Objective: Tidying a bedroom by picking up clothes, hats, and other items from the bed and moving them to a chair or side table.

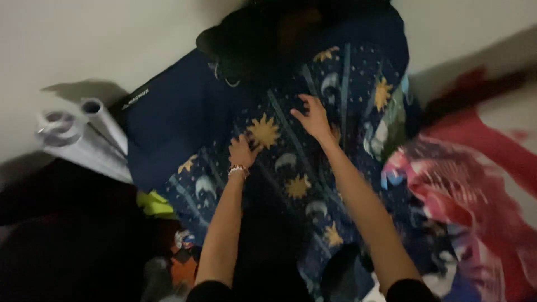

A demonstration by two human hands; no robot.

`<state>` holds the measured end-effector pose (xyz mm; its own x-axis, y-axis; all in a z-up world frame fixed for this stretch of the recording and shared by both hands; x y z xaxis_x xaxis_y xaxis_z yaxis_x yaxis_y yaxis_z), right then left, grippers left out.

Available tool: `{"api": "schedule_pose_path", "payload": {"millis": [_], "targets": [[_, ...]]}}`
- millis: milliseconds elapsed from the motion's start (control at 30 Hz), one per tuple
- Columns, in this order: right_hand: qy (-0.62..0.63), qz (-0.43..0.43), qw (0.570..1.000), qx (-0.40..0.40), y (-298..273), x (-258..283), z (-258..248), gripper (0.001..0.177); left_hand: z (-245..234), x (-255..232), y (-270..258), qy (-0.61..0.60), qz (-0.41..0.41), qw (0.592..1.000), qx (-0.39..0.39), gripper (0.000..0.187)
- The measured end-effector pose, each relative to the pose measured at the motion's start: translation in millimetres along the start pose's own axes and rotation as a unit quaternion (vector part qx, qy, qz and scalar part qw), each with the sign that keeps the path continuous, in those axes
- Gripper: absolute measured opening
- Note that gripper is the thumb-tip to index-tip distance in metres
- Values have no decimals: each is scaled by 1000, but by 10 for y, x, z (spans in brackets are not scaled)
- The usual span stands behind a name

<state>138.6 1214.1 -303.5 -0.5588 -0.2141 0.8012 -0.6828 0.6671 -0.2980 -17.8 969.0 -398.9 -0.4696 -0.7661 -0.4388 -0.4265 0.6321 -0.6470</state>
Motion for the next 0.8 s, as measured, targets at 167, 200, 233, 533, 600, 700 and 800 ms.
{"api": "schedule_pose_path", "payload": {"millis": [167,200,233,533,600,700,800], "targets": [[-122,-101,986,-42,1061,-275,122,63,-16,61,133,-29,-21,999,-1,80],[-154,-127,978,-54,1260,-264,149,67,-31,74,159,-32,-20,999,9,78],[-153,-130,978,-53,1414,-163,133,67,34,136,239,-32,-22,999,7,78],[-262,-41,964,24,2311,-291,612,120,250,332,455,11,-46,999,13,67],[-304,24,950,62,2375,-265,723,130,172,304,469,-28,-73,997,5,70],[-319,65,943,75,2424,-230,787,125,242,329,507,-43,-65,997,11,73],[-298,99,946,82,2556,-313,831,105,290,377,532,-34,-30,998,-35,77]]}}
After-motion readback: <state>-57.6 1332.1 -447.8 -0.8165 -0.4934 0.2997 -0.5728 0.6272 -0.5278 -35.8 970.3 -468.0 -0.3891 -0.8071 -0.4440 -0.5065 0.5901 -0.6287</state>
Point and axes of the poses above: each hand's wrist, its own y-axis towards the middle knuckle, its own z-axis out of the palm, x = y × z, the point moved 5 cm from there along y, towards the middle knuckle, and after that the axes turned 6 degrees about x, right-handed, at the moved point
